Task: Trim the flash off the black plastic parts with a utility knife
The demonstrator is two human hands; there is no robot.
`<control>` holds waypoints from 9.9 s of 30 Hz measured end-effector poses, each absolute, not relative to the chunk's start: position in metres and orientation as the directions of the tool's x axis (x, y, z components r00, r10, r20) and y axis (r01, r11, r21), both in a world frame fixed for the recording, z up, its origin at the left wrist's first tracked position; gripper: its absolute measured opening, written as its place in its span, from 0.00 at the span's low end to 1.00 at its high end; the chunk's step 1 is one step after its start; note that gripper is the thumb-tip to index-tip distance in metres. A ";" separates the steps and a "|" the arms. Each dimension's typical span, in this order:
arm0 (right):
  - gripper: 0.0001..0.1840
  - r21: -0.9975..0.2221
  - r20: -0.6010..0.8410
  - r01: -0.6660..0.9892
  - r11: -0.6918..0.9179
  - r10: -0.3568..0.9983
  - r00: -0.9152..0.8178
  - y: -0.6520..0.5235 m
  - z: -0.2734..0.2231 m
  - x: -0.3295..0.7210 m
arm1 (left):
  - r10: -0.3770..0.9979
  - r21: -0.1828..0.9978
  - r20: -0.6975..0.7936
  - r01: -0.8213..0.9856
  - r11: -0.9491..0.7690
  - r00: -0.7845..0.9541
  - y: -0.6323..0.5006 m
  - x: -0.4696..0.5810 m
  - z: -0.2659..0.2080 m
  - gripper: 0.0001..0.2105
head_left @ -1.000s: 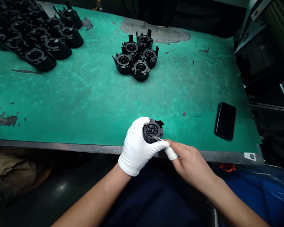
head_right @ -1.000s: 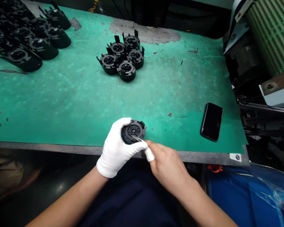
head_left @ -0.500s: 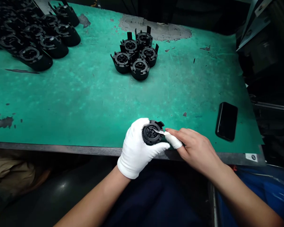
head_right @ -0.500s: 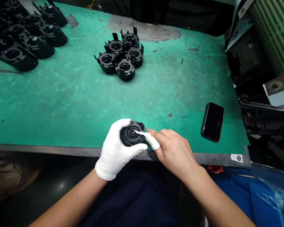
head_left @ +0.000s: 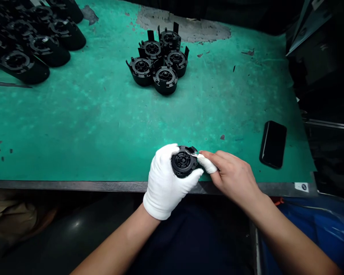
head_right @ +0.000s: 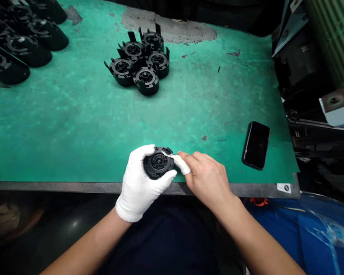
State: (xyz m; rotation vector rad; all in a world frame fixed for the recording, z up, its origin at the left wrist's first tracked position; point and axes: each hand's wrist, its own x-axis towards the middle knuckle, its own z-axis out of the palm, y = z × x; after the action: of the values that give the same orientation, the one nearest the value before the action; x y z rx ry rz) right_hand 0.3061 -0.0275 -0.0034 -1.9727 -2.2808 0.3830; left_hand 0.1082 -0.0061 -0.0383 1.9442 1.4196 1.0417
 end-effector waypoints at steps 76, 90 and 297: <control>0.26 -0.598 -0.270 0.794 0.105 0.907 -0.323 -0.068 0.005 0.305 | 0.975 0.835 0.015 0.534 -0.135 0.224 -0.018 0.085 -0.032 0.48; 0.27 -0.631 -0.365 0.761 0.149 0.809 -0.461 -0.048 0.016 0.302 | 0.963 0.831 0.075 0.517 -0.203 0.259 -0.017 0.081 -0.036 0.45; 0.24 -0.482 -0.438 0.768 0.422 0.644 -0.628 0.012 0.027 0.306 | 0.686 0.726 0.011 0.466 -0.506 0.728 0.051 0.059 -0.020 0.42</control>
State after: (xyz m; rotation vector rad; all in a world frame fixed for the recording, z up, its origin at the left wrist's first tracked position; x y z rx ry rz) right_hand 0.3057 0.0120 0.0272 -1.4082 -2.8012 1.1173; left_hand 0.0594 0.0509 -0.0201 2.1979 0.8664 0.3870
